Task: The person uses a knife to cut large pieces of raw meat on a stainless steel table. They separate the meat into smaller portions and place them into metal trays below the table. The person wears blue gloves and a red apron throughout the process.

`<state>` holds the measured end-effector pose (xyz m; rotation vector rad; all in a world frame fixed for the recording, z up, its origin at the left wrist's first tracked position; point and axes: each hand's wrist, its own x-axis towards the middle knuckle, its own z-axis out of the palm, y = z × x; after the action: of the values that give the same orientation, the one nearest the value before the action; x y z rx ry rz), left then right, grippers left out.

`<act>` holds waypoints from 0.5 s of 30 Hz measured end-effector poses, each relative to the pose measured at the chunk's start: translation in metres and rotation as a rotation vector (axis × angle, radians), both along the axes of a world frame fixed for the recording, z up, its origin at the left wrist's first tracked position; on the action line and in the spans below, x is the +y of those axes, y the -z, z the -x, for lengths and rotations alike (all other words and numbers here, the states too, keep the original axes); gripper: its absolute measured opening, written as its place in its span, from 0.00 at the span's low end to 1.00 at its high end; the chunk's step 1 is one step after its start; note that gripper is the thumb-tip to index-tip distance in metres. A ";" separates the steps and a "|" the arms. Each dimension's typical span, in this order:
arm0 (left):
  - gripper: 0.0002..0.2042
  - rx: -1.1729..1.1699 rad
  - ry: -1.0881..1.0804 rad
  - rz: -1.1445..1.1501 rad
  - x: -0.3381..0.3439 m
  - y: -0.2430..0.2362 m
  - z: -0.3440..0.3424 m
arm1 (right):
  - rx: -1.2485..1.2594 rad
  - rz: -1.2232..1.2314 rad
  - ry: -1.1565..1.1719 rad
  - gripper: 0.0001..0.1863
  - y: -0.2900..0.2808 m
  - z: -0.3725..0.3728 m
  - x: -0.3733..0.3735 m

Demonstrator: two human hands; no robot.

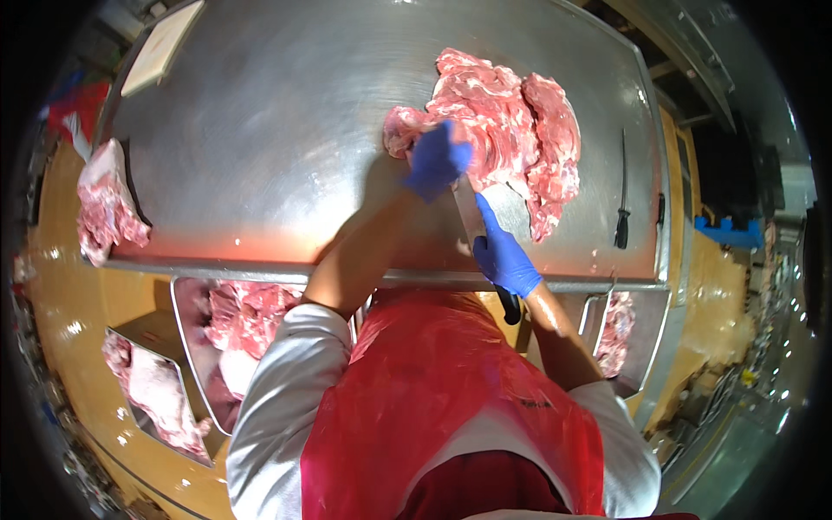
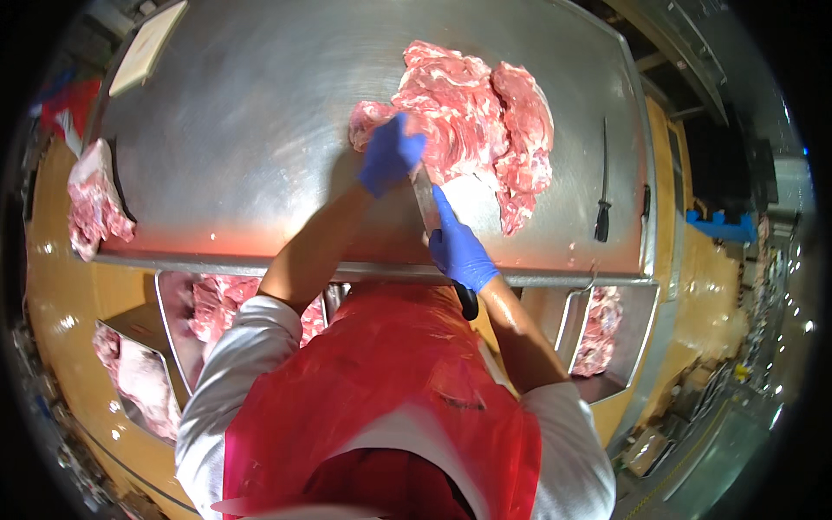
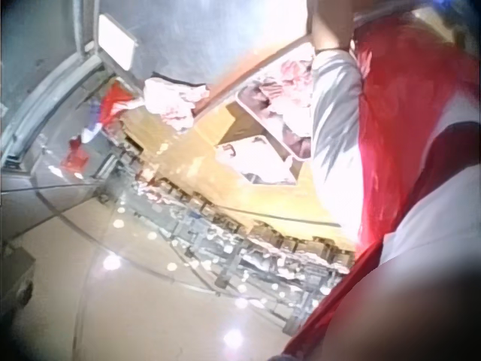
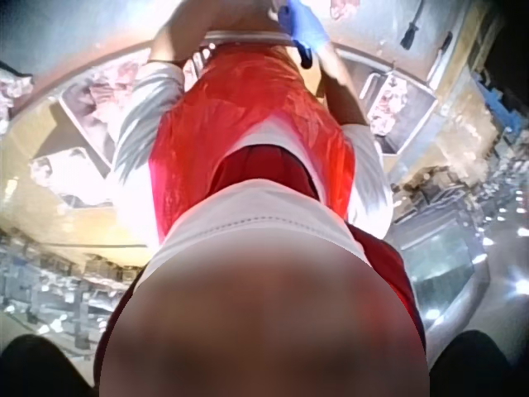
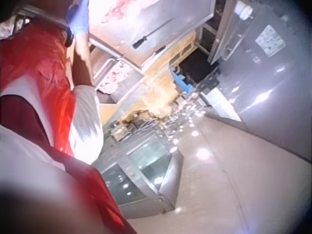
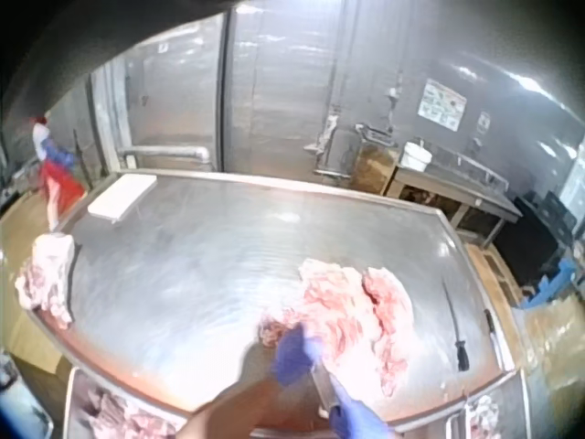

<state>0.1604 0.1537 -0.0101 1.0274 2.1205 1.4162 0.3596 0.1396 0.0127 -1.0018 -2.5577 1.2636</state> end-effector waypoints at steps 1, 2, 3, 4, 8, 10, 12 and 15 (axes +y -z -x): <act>0.12 0.034 -0.038 -0.018 0.004 -0.001 -0.011 | -0.084 0.171 0.025 0.30 -0.007 0.006 0.002; 0.13 0.072 -0.066 -0.027 0.006 -0.001 -0.020 | -0.178 0.322 0.062 0.29 -0.012 0.011 0.004; 0.14 0.002 -0.089 0.023 0.017 -0.015 -0.026 | -0.192 0.448 0.134 0.28 0.010 0.037 0.032; 0.15 -0.067 -0.108 0.081 0.026 -0.031 -0.028 | -0.186 0.508 0.155 0.27 0.030 0.050 0.047; 0.13 -0.311 -0.238 -0.185 0.031 -0.023 -0.020 | 0.018 0.319 0.019 0.22 0.085 0.077 0.051; 0.07 -0.876 0.010 -0.424 0.026 -0.016 -0.012 | 0.261 0.199 0.058 0.19 0.099 0.054 0.009; 0.03 -0.901 0.132 -0.652 0.027 -0.020 -0.034 | 0.364 0.659 0.259 0.18 0.096 0.059 0.001; 0.06 -0.495 0.048 -0.567 0.036 -0.064 -0.091 | 0.157 -0.133 0.265 0.16 0.144 0.098 0.052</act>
<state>0.2516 0.1898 0.0542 0.7807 1.3656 2.0517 0.2615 0.1914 -0.1312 -1.1199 -2.2685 1.0443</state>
